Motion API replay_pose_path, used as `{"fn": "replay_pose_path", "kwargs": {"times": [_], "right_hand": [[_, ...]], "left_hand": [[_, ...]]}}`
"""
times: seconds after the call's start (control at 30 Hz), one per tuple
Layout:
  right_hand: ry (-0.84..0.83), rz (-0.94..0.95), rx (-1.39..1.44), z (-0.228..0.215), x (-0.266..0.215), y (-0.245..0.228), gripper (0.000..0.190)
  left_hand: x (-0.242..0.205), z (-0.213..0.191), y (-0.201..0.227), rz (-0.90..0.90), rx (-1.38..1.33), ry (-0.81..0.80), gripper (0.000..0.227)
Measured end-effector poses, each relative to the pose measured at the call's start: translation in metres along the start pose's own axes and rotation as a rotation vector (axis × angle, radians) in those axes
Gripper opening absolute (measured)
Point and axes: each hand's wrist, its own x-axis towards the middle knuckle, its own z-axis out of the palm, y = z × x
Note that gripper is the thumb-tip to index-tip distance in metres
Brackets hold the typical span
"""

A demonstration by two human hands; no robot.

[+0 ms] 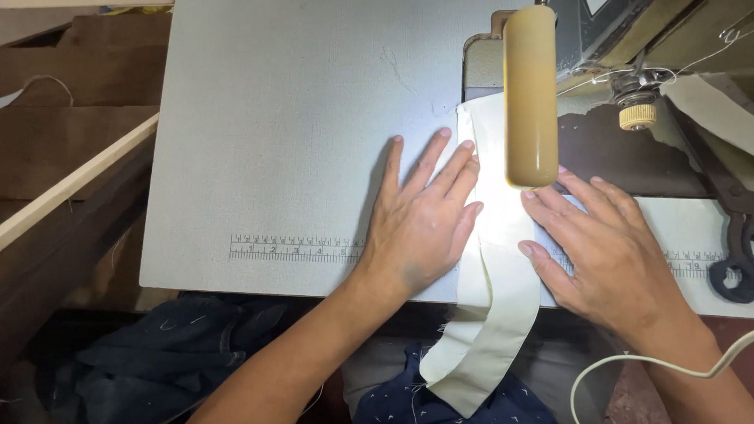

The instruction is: Smoothing, aligning, and trimming a strip of fabric using scissors at a sewing workstation.

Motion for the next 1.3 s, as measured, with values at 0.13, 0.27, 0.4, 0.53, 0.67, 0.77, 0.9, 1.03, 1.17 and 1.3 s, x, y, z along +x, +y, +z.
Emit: {"fn": "replay_pose_path", "kwargs": {"times": [0.13, 0.27, 0.4, 0.53, 0.67, 0.77, 0.9, 1.03, 1.17, 1.3], "right_hand": [[0.008, -0.007, 0.012, 0.001, -0.002, 0.001, 0.041], [0.007, -0.007, -0.011, 0.000, 0.000, 0.002, 0.039], [0.017, -0.003, 0.009, -0.001, 0.002, 0.002, 0.031], [0.029, 0.003, 0.027, 0.000, 0.003, 0.004, 0.026], [0.021, 0.009, 0.024, 0.003, 0.004, 0.007, 0.024], [0.028, 0.000, 0.005, 0.004, 0.007, 0.009, 0.023], [0.025, -0.007, -0.002, 0.003, 0.011, 0.011, 0.029], [0.000, 0.016, 0.022, 0.003, 0.015, 0.014, 0.035], [-0.004, 0.021, 0.010, 0.003, 0.018, 0.016, 0.038], [0.017, 0.023, 0.018, 0.007, 0.019, 0.019, 0.035]], "left_hand": [[-0.007, 0.003, -0.002, 0.012, 0.032, 0.035, 0.048], [-0.006, 0.005, -0.004, 0.027, 0.099, 0.023, 0.057], [-0.004, 0.004, -0.004, 0.046, 0.027, 0.046, 0.042], [-0.002, 0.003, -0.006, 0.059, 0.012, 0.053, 0.042], [0.001, 0.004, -0.008, 0.060, 0.019, 0.057, 0.042], [0.003, 0.006, -0.010, 0.061, 0.023, 0.057, 0.042], [0.008, 0.008, -0.012, 0.055, 0.022, 0.046, 0.041], [0.011, 0.012, -0.016, 0.056, 0.017, 0.057, 0.041], [0.015, 0.012, -0.018, 0.056, 0.017, 0.051, 0.041], [0.018, 0.015, -0.022, 0.062, 0.006, 0.076, 0.039]]}}
